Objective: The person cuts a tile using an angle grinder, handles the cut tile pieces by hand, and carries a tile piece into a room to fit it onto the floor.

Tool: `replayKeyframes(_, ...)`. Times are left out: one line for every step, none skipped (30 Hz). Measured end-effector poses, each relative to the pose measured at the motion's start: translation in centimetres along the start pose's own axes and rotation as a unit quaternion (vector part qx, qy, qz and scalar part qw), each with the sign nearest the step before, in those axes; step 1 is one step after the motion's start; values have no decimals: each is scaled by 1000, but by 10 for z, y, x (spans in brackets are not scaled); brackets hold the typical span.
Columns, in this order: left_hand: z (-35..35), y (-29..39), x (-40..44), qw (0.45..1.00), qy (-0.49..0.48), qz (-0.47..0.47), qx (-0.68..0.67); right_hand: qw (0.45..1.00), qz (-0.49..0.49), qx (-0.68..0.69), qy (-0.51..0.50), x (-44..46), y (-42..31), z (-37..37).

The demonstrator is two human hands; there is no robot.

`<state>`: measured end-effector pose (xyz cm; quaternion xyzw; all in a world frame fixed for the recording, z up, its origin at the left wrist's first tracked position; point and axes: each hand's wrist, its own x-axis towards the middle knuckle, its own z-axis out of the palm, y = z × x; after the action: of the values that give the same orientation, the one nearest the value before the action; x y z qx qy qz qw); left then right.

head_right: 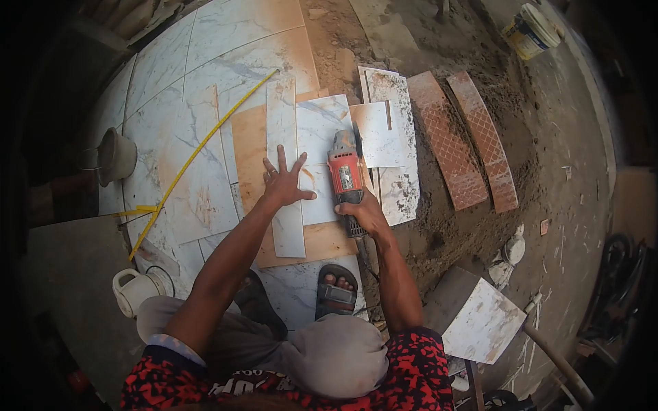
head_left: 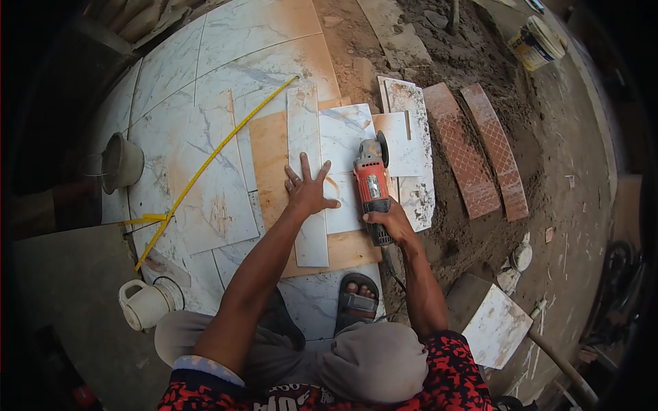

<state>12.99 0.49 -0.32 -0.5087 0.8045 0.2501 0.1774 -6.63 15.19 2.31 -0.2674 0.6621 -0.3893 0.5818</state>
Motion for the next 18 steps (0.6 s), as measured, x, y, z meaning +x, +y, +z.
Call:
replayKeyframes(0, 0, 0, 1000, -1, -1, 0, 1000, 0, 0, 0, 1, 2, 0)
replayKeyframes(-1, 0, -1, 1000, -1, 0, 0, 1000, -2, -1, 1, 4, 6, 0)
replayKeyframes(0, 0, -1, 1000, 0, -1, -2, 1000, -5, -3, 3, 4, 5, 0)
replayKeyframes(0, 0, -1, 1000, 2, 0, -5, 1000, -6, -2, 5, 4, 2, -1)
replayKeyframes(-1, 0, 0, 1000, 2, 1, -4, 1000, 27, -3, -12, 5, 0, -3)
replayKeyframes(-1, 0, -1, 1000, 2, 1, -4, 998, 60, -5, -29, 5, -3, -3)
replayKeyframes(-1, 0, -1, 1000, 3, 1, -4, 998, 60, -4, -27, 4, -3, -3)
replayKeyframes(-1, 0, -2, 1000, 2, 2, -4, 998, 55, -8, -25, 4, -3, -3)
replayKeyframes(-1, 1, -2, 1000, 1, 1, -2, 998, 49, -12, -23, 3, -3, -3)
replayKeyframes(-2, 1, -2, 1000, 2, 0, 1, 998, 49, -12, -22, 3, -1, -4)
replayKeyframes(-2, 1, -1, 1000, 1, 0, 1, 999, 45, -2, -23, 2, 2, -3)
replayKeyframes(-2, 1, -1, 1000, 1, -1, 2, 999, 41, 8, -25, 1, 2, -2)
replayKeyframes(-1, 1, -1, 1000, 0, -2, 2, 999, 43, 8, -25, -1, 3, -3)
replayKeyframes(-1, 1, -1, 1000, -1, -2, 2, 999, 41, 1, -24, -3, 3, -3)
replayKeyframes(-1, 1, -1, 1000, -2, -3, 2, 999, 38, -6, -23, -3, 3, -3)
replayKeyframes(-1, 1, -1, 1000, -3, -4, 2, 999, 38, -6, -23, -3, 3, -3)
replayKeyframes(-2, 1, -1, 1000, -3, -3, 2, 999, 40, 1, -21, -3, 3, -3)
replayKeyframes(-2, 1, -1, 1000, -3, -4, 5, 999, 41, 8, -19, -3, 3, -2)
